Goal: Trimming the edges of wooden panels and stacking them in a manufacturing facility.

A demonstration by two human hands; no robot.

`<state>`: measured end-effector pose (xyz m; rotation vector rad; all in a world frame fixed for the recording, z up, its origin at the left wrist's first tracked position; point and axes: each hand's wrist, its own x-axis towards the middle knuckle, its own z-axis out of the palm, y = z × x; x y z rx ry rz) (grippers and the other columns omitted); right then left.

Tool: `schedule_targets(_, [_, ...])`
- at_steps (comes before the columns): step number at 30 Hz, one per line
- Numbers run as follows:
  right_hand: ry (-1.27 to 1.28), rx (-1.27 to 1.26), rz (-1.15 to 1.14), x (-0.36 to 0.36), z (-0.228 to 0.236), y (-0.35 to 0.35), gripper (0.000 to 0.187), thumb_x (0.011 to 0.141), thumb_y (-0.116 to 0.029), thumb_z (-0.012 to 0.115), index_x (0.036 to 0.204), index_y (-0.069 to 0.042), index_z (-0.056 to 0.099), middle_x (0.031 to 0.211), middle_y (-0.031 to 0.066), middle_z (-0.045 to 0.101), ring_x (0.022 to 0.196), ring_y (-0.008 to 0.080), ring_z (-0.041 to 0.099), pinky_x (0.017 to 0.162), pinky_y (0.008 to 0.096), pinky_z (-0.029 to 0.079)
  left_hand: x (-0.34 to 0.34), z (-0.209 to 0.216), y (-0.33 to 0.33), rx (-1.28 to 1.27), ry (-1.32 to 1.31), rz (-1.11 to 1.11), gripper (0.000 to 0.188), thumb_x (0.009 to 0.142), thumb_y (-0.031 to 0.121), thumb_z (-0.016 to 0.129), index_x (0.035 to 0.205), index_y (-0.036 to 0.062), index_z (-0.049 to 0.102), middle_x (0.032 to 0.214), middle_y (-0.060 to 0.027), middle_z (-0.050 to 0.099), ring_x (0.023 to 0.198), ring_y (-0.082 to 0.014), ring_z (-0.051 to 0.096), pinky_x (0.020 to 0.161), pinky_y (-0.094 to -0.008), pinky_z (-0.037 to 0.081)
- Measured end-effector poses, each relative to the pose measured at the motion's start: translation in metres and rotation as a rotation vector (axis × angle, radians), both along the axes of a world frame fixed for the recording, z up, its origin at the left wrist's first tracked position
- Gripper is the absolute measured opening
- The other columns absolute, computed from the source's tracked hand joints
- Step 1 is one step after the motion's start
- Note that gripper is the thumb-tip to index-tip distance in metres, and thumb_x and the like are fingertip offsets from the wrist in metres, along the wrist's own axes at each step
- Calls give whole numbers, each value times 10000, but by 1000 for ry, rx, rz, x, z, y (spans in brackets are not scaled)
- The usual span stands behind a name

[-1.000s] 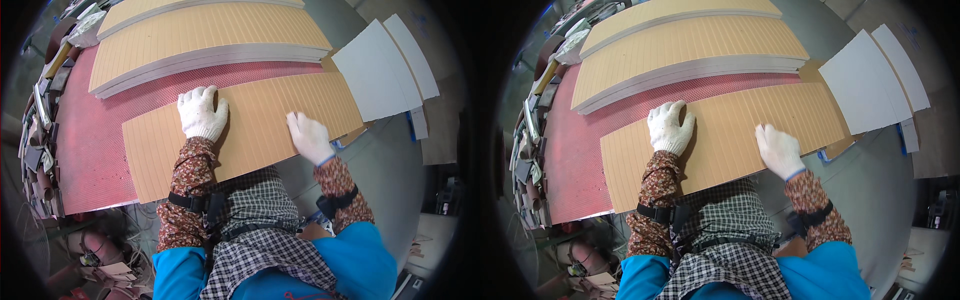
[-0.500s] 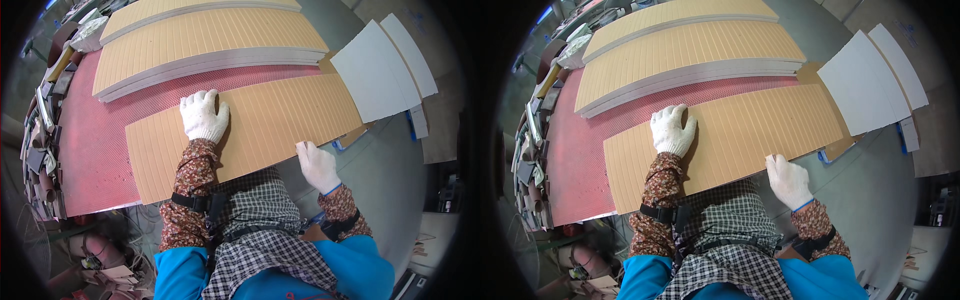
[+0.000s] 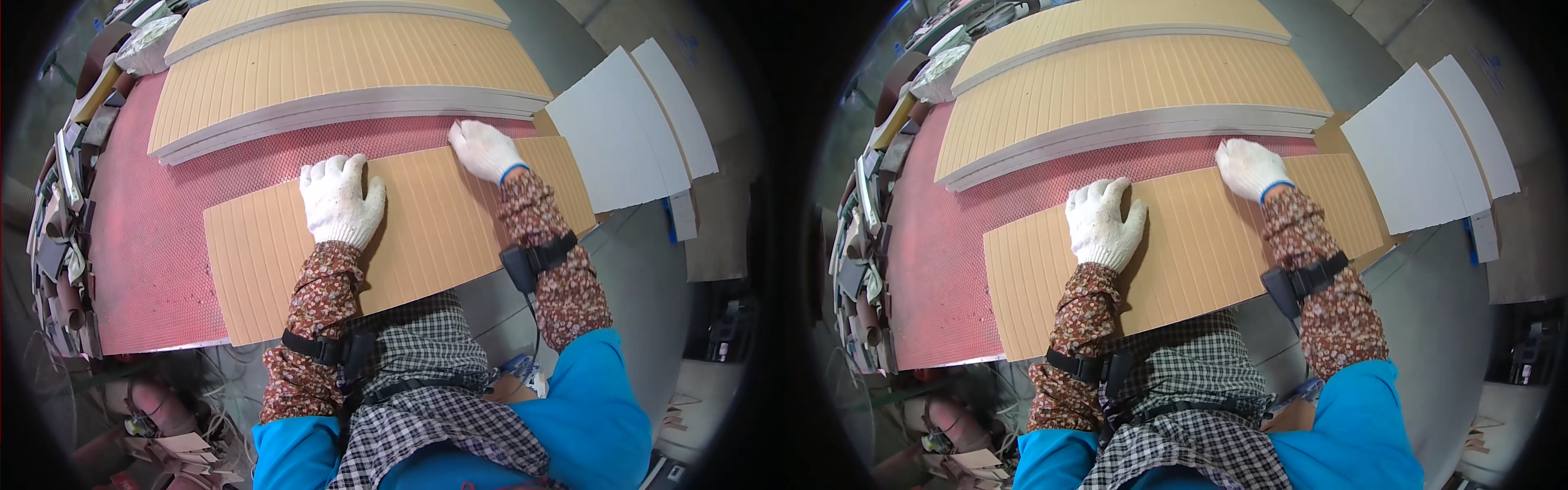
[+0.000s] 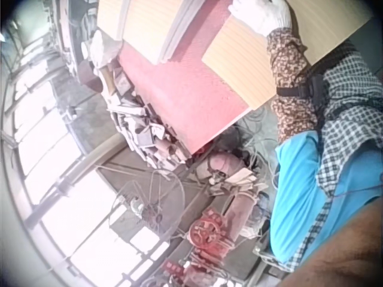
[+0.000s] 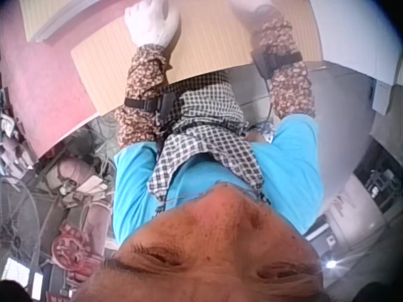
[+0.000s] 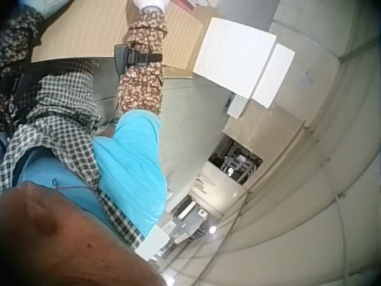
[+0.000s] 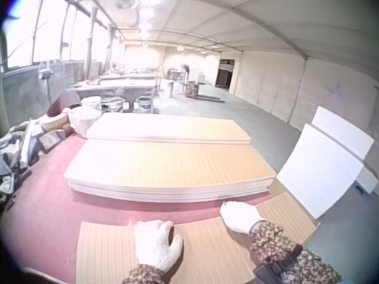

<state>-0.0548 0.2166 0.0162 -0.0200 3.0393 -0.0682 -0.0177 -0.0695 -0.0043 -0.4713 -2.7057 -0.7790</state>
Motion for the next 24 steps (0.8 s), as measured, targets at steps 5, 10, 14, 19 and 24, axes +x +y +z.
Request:
schedule_targets(5, [-75,-16,-21,-24,6,1,504,1088,-360,351,1081,0,703,1214,238,708,1171,434,657,987,579,514,1,1,2,21,25,-4,392,869,303,732,1197,88,714,1166,-110,693,1206,-308,593,1150,-496,346])
schedule_targets(10, [12,45,58,9,-1,-5,426,1089,-310,377,1152,-12,675,1154,217,719,1073,439,691,919,572,548,2,0,-2,33,-17,-4,384,879,308,724,1197,93,716,1174,-101,694,1209,-306,589,1149,-485,351])
schedule_targets(14, [73,159,61,82,13,-17,320,1065,-242,433,1215,-38,628,1049,206,706,916,405,725,737,535,588,1,0,3,36,-12,-16,380,880,311,722,1195,99,718,1175,-96,695,1209,-302,588,1142,-478,359])
schedule_targets(19, [75,156,29,168,16,-28,269,1068,-228,458,1194,-56,622,944,193,704,772,386,729,626,502,583,-1,-1,0,12,3,-15,382,882,321,717,1200,110,717,1186,-91,694,1213,-303,586,1136,-476,368])
schedule_targets(24, [185,18,-104,241,12,-44,266,1078,-294,517,1115,-65,649,722,143,690,608,350,701,539,470,547,-1,0,-3,-14,15,-10,393,886,325,710,1213,107,713,1203,-96,692,1225,-304,584,1145,-475,363])
